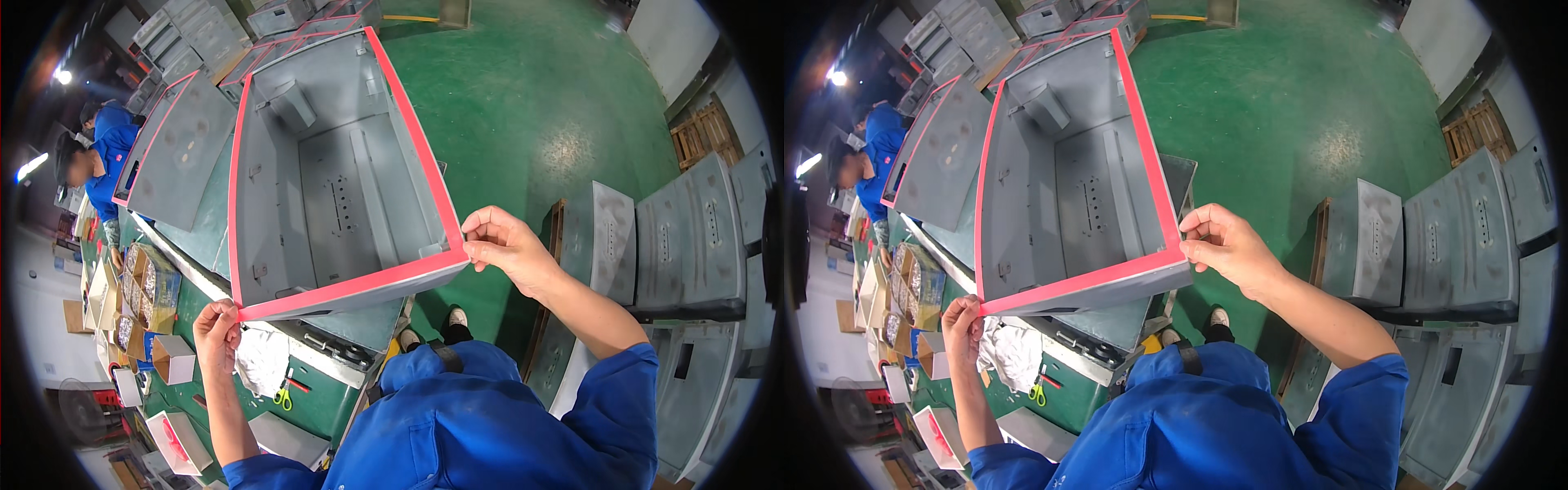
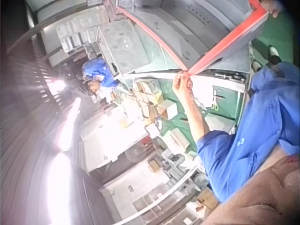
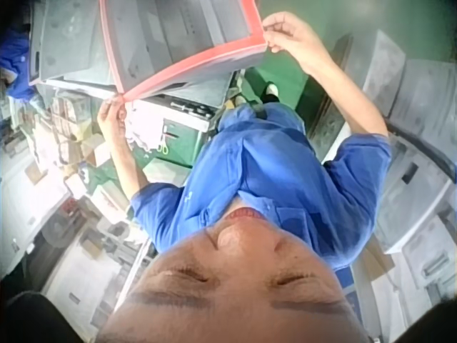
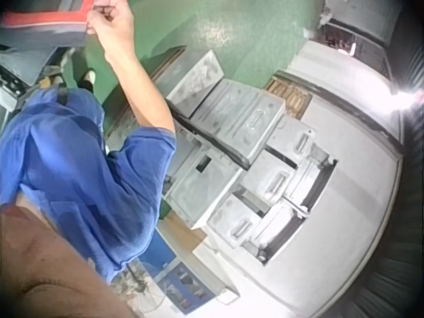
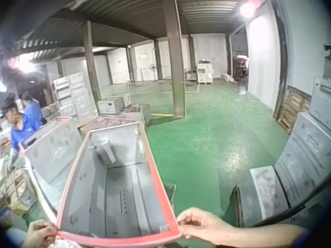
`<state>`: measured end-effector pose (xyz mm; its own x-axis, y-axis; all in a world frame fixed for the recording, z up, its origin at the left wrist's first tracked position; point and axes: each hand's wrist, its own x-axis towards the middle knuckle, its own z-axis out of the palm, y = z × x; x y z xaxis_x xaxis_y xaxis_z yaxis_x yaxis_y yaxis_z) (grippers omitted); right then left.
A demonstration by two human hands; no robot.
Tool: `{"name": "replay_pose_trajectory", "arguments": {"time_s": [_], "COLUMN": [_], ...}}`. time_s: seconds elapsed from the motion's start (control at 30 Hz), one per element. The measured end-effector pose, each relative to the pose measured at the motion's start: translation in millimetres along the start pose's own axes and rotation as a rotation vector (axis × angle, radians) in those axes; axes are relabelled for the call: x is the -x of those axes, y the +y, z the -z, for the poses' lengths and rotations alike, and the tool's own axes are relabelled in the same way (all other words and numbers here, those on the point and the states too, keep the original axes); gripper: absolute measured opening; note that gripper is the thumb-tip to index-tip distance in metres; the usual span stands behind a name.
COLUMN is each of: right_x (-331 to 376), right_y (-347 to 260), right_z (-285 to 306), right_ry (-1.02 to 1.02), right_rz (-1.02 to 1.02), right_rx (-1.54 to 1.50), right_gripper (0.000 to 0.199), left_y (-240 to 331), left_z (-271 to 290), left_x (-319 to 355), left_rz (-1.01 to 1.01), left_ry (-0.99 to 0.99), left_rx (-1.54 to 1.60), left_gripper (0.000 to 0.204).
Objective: Applying red protective tape to the edges of metal cabinet enclosures and wiping them down in a factory assembly line.
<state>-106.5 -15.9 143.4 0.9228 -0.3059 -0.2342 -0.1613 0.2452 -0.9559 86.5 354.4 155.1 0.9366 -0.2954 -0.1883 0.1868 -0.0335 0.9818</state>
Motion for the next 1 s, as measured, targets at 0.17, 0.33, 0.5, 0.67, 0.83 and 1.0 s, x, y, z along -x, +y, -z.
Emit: {"name": "replay_pose_trajectory", "arguments": {"time_s": [0.17, 0.33, 0.5, 0.67, 0.83, 1.0], "right_x": [-2, -6, -3, 0, 0, 0], "right_y": [-2, 4, 5, 4, 8, 5], "right_z": [2, 9, -4, -12, -9, -10], "right_ry": [-0.009, -0.039, -0.019, 0.058, 0.062, 0.062], "right_rz": [-0.053, -0.083, -0.017, 0.023, 0.060, 0.075], "right_rx": [-0.018, -0.139, -0.065, 0.007, 0.059, 0.100], "right_gripper": [0.017, 0.019, 0.023, 0.020, 0.018, 0.016], "left_y": [0, 1, 3, 15, 11, 6], "left_z": [-1, -3, 3, 6, 13, 14], "left_x": [-2, -3, 5, -1, -8, -14], "left_rz": [-0.021, -0.013, 0.045, 0.092, 0.138, 0.107], "left_ry": [-0.022, -0.022, 0.003, -0.119, -0.126, -0.164], "left_rx": [-0.007, -0.027, -0.067, -0.039, -0.038, -0.039], "left_gripper": [0.007, 0.006, 0.005, 0.011, 0.012, 0.011]}}
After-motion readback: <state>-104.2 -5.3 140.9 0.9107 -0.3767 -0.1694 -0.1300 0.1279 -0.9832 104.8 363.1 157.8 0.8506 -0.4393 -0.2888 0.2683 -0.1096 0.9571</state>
